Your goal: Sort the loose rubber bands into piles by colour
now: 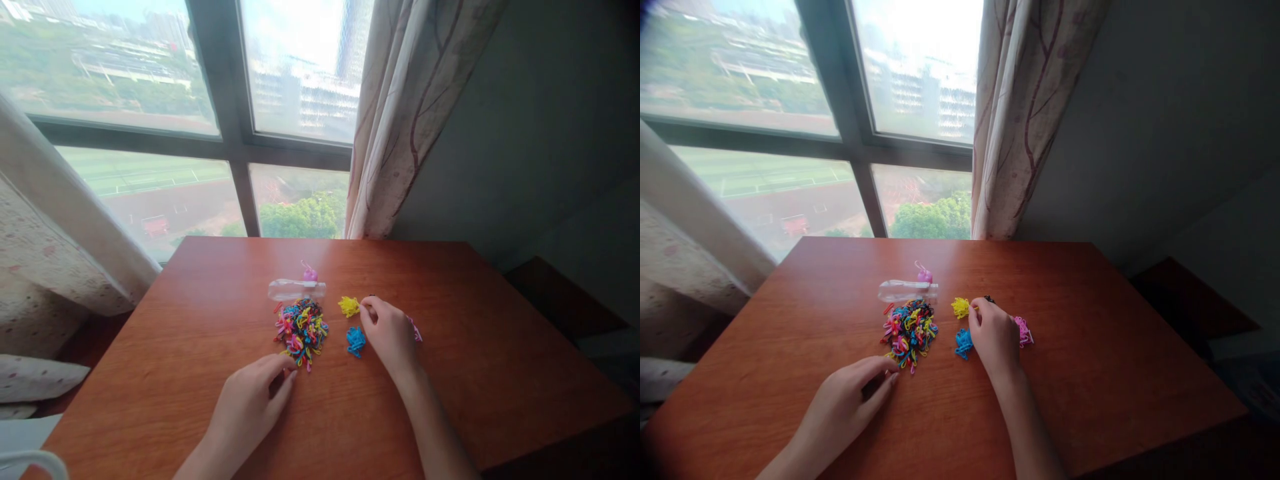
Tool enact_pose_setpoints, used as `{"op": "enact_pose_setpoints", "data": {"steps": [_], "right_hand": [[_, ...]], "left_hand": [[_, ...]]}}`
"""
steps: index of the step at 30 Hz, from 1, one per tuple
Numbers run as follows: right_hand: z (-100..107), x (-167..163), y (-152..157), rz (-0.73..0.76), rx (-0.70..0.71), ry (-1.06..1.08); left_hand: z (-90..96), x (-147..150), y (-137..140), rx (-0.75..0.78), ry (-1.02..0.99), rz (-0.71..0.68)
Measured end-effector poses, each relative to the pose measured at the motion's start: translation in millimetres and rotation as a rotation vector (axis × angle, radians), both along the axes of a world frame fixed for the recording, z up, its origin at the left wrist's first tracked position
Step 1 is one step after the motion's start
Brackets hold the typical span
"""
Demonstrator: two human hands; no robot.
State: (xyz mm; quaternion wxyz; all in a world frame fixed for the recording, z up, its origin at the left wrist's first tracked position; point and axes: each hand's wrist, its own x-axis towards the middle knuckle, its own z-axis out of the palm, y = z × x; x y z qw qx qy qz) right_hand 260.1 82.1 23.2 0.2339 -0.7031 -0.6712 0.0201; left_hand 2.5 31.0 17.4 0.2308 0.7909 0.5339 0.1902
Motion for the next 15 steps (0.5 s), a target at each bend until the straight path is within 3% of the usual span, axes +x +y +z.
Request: {"op": "enact_pose_setpoints", "data": {"steps": [7,15], "right_hand": [[-4.5,0.1,0.3,-0.110,-0.082,-0.079],[-7.7,-5.6,5.3,-0.087,-0.131,-0.057]], "left_hand": [[1.0,-0.3,-0.8,-0.014,0.022,-0.008],[-2.9,-2.4,-1.0,-0.036,0.006,-0.012]]}}
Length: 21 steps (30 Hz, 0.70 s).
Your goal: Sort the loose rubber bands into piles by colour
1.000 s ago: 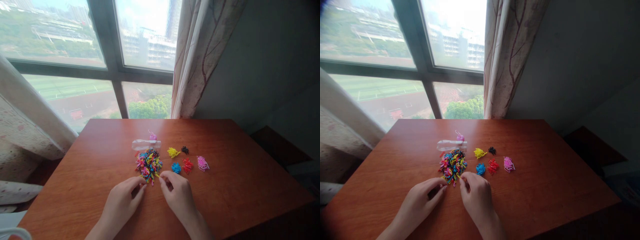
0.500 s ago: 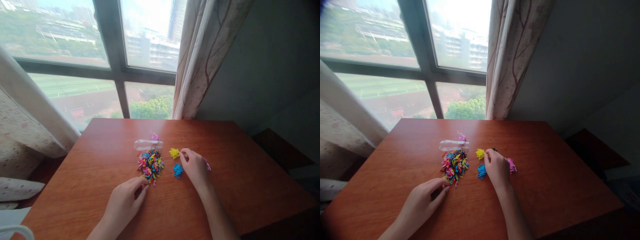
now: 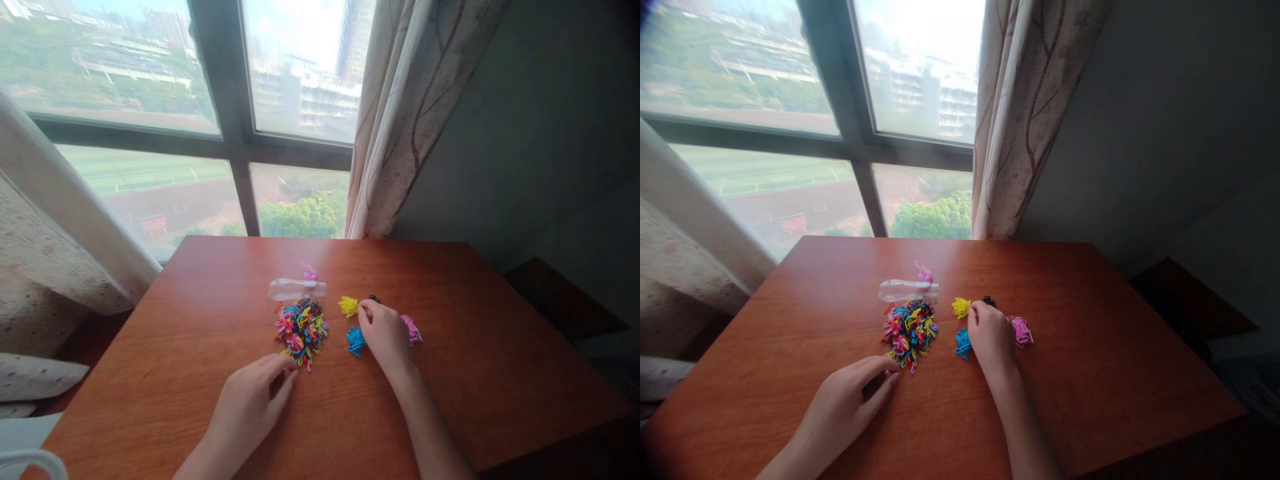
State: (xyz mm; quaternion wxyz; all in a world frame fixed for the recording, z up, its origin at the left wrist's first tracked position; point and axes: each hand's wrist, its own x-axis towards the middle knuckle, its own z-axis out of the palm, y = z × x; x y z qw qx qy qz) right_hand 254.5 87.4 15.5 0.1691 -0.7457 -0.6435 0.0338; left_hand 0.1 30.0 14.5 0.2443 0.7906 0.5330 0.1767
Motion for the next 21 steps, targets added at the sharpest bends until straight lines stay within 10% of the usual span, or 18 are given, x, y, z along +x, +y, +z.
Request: {"op": "enact_pose_setpoints", "data": {"steps": [21], "right_hand": [[-21.0,-69.1,-84.3,0.321,0.119,0.352]], "left_hand": [[-11.0,-3.2,1.9,0.236,0.072,0.128]]}}
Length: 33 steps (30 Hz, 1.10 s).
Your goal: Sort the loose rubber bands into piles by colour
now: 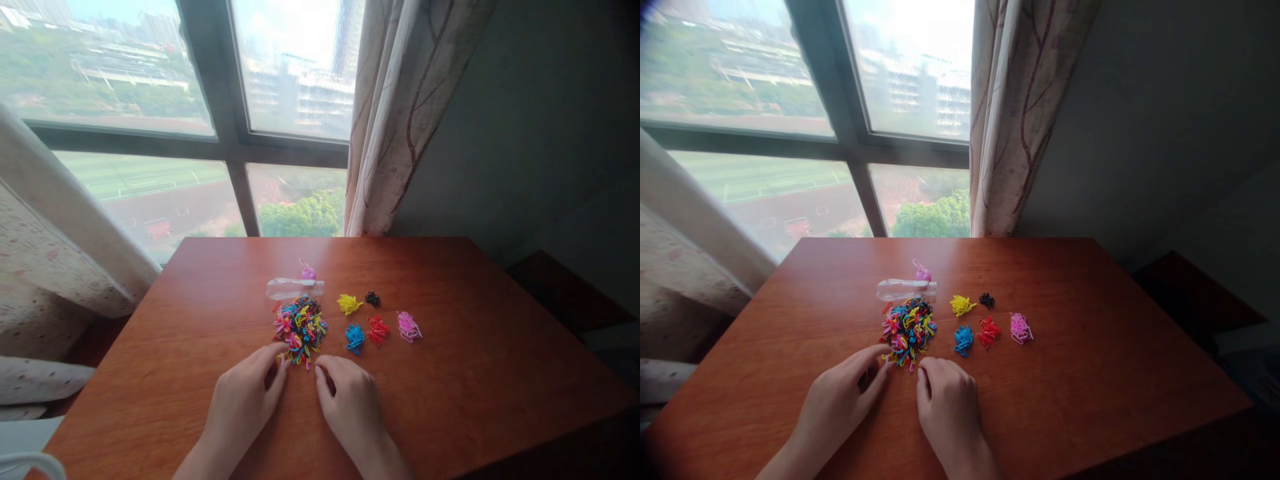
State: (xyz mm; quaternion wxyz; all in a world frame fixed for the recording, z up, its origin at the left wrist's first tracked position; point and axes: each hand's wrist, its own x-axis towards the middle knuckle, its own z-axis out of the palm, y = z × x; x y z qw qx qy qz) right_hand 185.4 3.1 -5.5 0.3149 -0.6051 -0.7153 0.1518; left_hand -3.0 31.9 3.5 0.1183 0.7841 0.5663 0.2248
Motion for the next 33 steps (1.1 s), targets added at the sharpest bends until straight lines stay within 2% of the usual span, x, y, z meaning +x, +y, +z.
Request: {"op": "enact_pose_setpoints", "data": {"steps": [8,16,26,33], "right_hand": [[-3.8,1.0,0.6,0.011,0.011,0.011],[-3.1,1.3,-0.6,0.016,-0.023,0.033],[-0.2,1.3,-0.6,0.015,-0.011,-0.015],[-1.0,1.6,0.1,0.022,-0.006,0.005]], "left_hand": [[0.2,3.0,1.6,0.063,0.017,-0.040],[-4.6,3.0,2.5,0.012,0.021,-0.132],[3.7,17.8,1.8,0.036,0.181,-0.146],[2.1,17.2,3.2,0.034,0.192,-0.161]]}}
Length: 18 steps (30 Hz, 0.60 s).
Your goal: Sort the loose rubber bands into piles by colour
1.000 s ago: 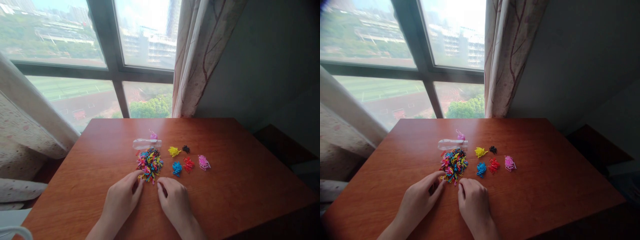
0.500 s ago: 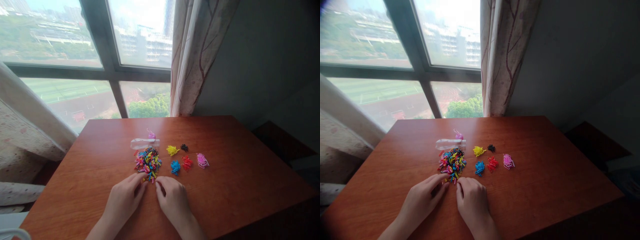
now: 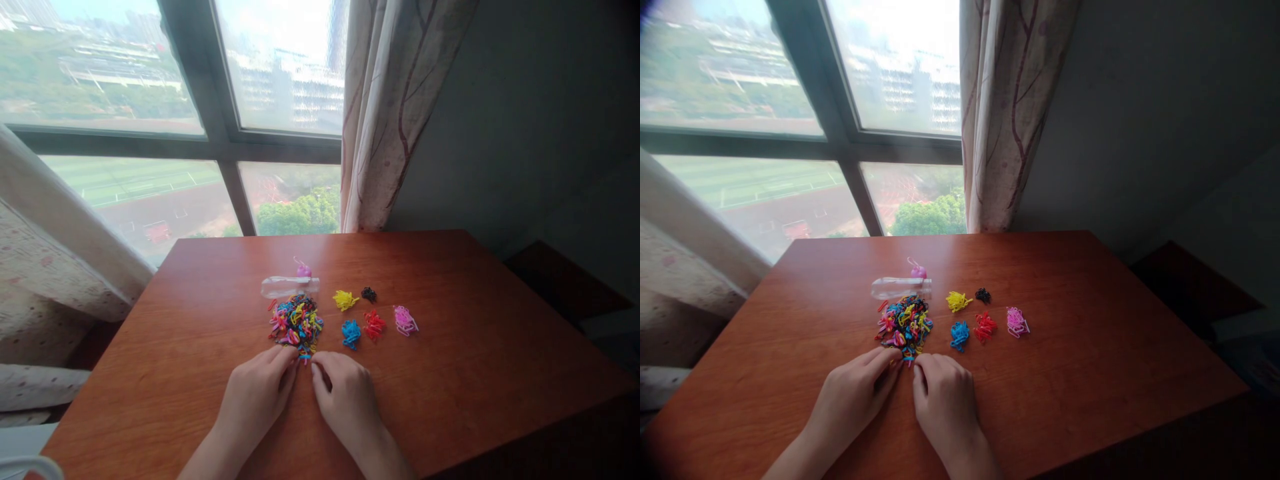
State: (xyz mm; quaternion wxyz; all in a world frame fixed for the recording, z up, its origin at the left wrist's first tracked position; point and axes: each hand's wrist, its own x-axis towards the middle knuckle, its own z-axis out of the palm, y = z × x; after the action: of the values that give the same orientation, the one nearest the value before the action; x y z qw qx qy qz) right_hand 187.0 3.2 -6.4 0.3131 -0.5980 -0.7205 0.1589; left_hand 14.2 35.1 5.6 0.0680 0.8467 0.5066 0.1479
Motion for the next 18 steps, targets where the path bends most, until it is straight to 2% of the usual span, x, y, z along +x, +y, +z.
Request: {"op": "enact_pose_setpoints", "data": {"steps": [11,18], "right_hand": [[0.7,0.1,0.5,-0.059,0.011,0.024],[0.2,-0.9,2.2,-0.052,0.006,-0.031]], "left_hand": [[1.2,-0.3,-3.3,-0.001,-0.074,-0.011],[0.2,1.6,-4.8,0.008,-0.083,-0.047]]}}
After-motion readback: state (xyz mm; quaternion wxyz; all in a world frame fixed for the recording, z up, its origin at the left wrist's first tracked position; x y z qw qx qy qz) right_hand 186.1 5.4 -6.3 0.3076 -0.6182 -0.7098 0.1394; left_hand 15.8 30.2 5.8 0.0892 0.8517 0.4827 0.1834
